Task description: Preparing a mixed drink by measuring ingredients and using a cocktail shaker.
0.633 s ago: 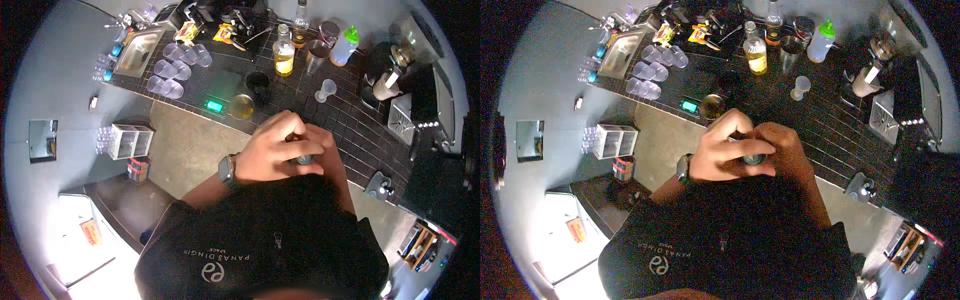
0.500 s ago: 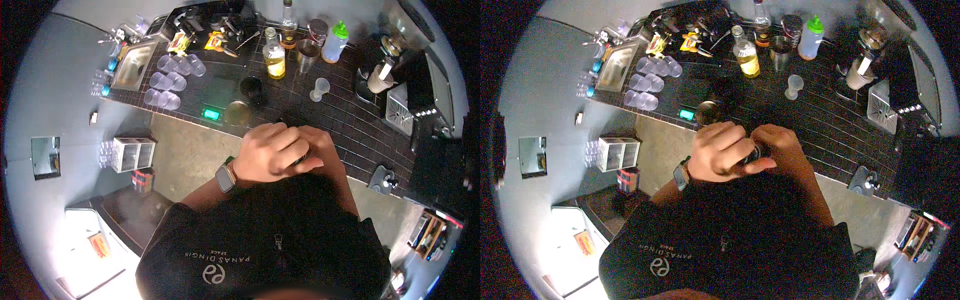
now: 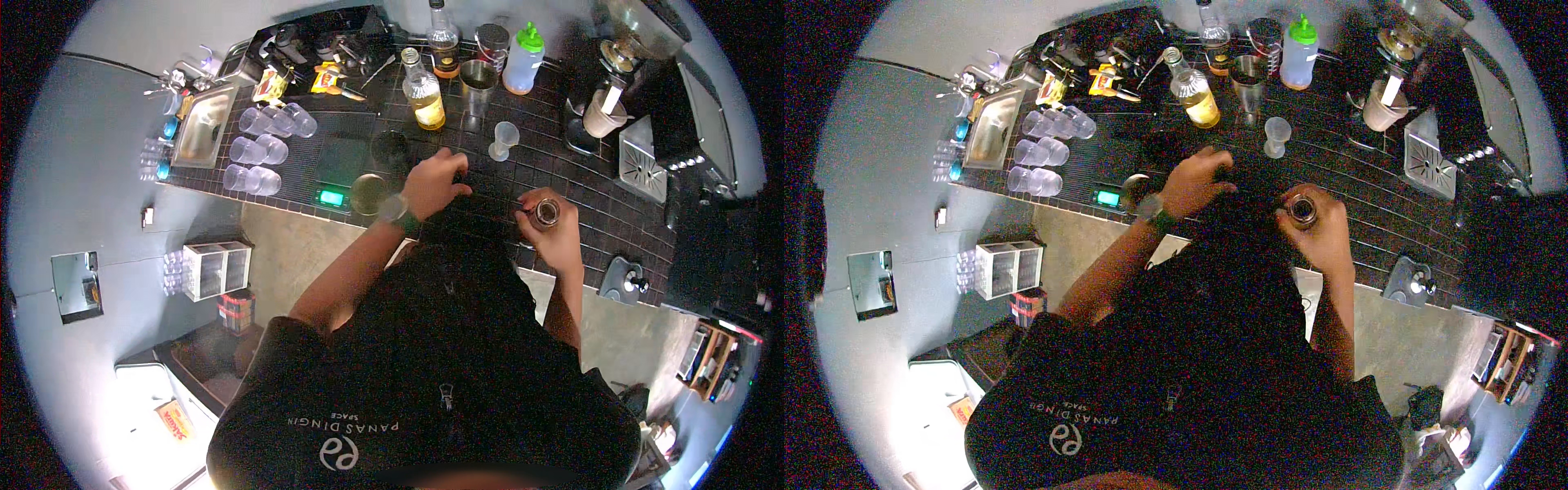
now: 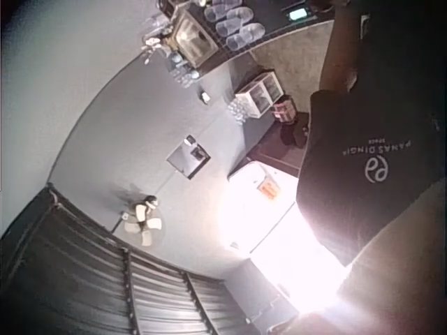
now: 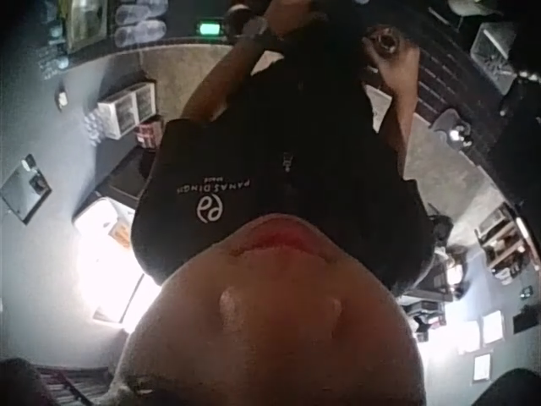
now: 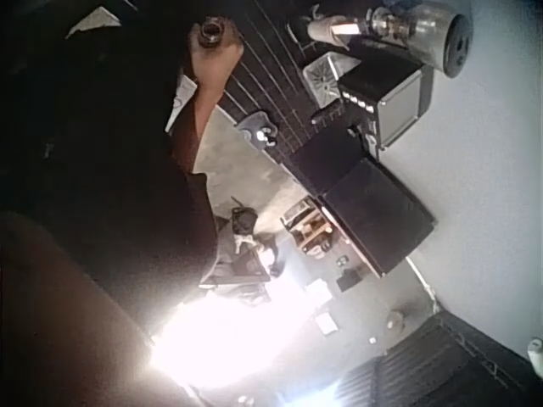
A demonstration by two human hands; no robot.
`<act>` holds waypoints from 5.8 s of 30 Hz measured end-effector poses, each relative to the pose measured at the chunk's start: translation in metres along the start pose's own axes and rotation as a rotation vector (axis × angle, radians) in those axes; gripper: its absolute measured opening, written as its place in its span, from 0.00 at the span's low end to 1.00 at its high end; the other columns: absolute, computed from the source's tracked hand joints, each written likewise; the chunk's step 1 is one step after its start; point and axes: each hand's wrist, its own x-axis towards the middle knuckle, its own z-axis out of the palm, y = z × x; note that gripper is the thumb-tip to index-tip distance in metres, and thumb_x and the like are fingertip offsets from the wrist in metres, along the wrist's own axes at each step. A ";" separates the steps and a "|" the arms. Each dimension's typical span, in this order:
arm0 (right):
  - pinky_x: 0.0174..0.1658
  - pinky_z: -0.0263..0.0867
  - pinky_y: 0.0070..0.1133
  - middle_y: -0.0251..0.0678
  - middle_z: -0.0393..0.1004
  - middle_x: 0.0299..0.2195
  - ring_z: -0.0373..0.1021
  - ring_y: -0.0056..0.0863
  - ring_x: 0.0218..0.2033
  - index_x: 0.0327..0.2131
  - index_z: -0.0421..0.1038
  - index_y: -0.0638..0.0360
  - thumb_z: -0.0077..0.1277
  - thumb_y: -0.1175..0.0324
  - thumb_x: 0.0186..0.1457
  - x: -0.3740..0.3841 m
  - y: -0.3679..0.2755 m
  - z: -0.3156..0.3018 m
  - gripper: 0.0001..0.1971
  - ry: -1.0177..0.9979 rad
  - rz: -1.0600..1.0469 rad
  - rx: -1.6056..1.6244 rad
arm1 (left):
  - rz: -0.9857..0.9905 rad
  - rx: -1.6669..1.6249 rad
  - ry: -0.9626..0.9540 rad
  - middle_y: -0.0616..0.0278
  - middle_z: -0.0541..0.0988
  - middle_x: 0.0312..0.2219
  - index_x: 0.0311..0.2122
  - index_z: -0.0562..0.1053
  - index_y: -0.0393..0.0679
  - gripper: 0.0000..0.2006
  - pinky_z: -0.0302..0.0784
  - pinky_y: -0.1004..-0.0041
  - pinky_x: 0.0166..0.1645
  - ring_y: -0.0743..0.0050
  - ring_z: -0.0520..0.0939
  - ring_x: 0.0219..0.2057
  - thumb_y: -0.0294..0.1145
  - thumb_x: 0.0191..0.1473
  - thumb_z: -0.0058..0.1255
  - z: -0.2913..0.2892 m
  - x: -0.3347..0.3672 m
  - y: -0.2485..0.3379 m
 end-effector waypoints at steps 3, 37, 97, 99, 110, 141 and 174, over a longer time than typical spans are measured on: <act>0.38 0.72 0.26 0.41 0.79 0.32 0.77 0.38 0.32 0.31 0.73 0.61 0.64 0.73 0.45 0.003 -0.003 -0.008 0.10 0.034 0.003 -0.029 | -0.092 0.137 -0.099 0.52 0.77 0.37 0.41 0.69 0.45 0.24 0.77 0.54 0.42 0.45 0.80 0.40 0.40 0.43 0.69 0.051 0.028 -0.027; 0.39 0.69 0.26 0.42 0.75 0.33 0.75 0.38 0.35 0.37 0.70 0.62 0.61 0.78 0.46 0.124 -0.119 -0.044 0.14 0.092 -0.486 -0.340 | 0.260 -1.075 0.191 0.66 0.69 0.46 0.68 0.55 0.40 0.38 0.73 0.74 0.49 0.80 0.74 0.43 0.32 0.56 0.61 -0.121 -0.018 0.065; 0.42 0.67 0.33 0.37 0.72 0.31 0.71 0.41 0.39 0.31 0.66 0.58 0.59 0.76 0.37 0.139 -0.290 -0.035 0.15 -0.023 -1.204 -0.994 | 0.258 -1.056 0.532 0.51 0.60 0.65 0.71 0.43 0.38 0.42 0.71 0.63 0.56 0.61 0.69 0.60 0.52 0.63 0.45 -0.171 -0.112 0.099; 0.42 0.67 0.33 0.37 0.72 0.31 0.71 0.41 0.39 0.32 0.67 0.58 0.59 0.76 0.37 0.139 -0.290 -0.035 0.15 -0.026 -1.199 -1.001 | 0.258 -1.049 0.487 0.51 0.56 0.67 0.71 0.43 0.37 0.42 0.70 0.62 0.57 0.59 0.67 0.63 0.52 0.63 0.45 -0.172 -0.113 0.098; 0.44 0.67 0.35 0.38 0.73 0.32 0.72 0.42 0.40 0.35 0.68 0.56 0.62 0.72 0.37 0.137 -0.286 -0.036 0.18 -0.069 -1.161 -0.995 | 0.281 -1.060 0.507 0.51 0.61 0.64 0.71 0.45 0.36 0.42 0.72 0.62 0.56 0.61 0.72 0.58 0.52 0.62 0.45 -0.165 -0.111 0.095; 0.42 0.67 0.33 0.36 0.72 0.31 0.71 0.41 0.39 0.33 0.67 0.58 0.58 0.78 0.37 0.131 -0.284 -0.040 0.16 -0.081 -1.181 -0.965 | 0.363 -1.097 0.478 0.49 0.51 0.70 0.69 0.52 0.35 0.35 0.44 0.61 0.72 0.58 0.52 0.71 0.49 0.66 0.41 -0.157 -0.104 0.103; 0.33 0.65 0.17 0.26 0.75 0.27 0.68 0.14 0.27 0.33 0.74 0.60 0.63 0.70 0.56 0.103 0.119 0.052 0.08 0.384 -0.052 0.235 | -0.112 -0.823 0.974 0.53 0.70 0.58 0.68 0.53 0.41 0.29 0.70 0.61 0.59 0.60 0.76 0.55 0.38 0.67 0.44 -0.096 -0.208 -0.022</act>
